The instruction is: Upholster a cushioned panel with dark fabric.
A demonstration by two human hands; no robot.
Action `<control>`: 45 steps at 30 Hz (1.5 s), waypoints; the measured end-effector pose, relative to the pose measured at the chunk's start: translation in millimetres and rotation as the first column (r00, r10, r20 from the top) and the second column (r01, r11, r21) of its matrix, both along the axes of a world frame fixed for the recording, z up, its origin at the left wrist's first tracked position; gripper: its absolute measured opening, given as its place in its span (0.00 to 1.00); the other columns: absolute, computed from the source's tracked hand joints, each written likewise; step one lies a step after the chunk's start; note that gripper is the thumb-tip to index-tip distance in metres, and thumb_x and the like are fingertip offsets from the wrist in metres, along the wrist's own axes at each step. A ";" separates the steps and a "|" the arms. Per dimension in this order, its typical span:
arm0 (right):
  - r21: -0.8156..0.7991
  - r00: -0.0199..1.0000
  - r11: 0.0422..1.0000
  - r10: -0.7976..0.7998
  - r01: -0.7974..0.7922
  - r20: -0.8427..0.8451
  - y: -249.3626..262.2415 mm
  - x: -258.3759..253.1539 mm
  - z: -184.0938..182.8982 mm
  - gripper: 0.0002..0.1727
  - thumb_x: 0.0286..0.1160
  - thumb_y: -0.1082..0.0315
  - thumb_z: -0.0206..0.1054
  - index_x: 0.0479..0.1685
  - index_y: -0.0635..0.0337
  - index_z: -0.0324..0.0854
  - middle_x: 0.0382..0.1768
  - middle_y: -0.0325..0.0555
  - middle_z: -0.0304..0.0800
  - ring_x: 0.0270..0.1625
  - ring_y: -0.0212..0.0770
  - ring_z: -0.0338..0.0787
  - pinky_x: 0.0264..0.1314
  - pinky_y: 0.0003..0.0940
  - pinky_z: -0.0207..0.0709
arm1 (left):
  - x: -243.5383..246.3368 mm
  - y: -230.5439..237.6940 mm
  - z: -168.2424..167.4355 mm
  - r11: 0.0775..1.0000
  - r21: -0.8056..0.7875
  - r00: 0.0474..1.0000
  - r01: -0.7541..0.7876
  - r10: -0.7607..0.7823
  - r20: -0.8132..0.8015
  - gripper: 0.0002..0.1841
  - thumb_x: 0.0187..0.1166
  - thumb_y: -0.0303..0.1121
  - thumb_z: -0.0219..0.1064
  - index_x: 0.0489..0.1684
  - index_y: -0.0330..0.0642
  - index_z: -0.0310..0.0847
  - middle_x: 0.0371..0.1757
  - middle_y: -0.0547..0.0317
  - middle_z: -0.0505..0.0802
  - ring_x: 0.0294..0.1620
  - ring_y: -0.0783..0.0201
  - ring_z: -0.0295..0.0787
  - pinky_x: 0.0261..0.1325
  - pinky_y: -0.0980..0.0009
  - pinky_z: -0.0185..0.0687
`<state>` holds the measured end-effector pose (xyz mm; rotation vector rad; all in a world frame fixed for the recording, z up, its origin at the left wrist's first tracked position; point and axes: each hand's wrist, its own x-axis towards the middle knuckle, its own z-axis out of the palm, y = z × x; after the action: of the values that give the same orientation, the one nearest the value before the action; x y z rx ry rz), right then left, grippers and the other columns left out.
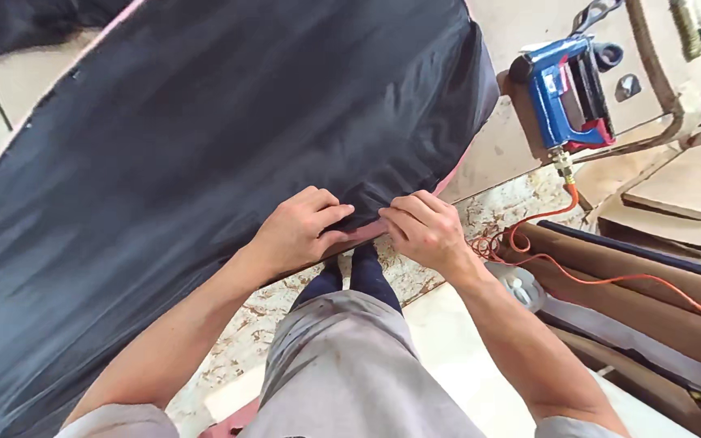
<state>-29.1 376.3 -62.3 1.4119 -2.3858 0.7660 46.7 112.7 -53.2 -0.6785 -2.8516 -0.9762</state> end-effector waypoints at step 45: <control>0.160 0.925 0.923 0.367 -0.349 -0.100 -4.3 -9.7 -2.3 0.11 0.83 0.78 0.57 0.45 0.68 0.88 0.42 0.52 0.92 0.45 0.50 0.90 0.49 0.40 0.83 | 4.2 22.4 -19.6 0.994 -0.044 0.973 0.105 -0.112 -0.202 0.10 0.84 0.24 0.58 0.46 0.37 0.88 0.43 0.48 0.92 0.51 0.50 0.89 0.55 0.61 0.84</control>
<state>-38.8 372.0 -64.6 1.9294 -2.1445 0.5737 50.8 135.1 -72.9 -0.8903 -2.6818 -0.8199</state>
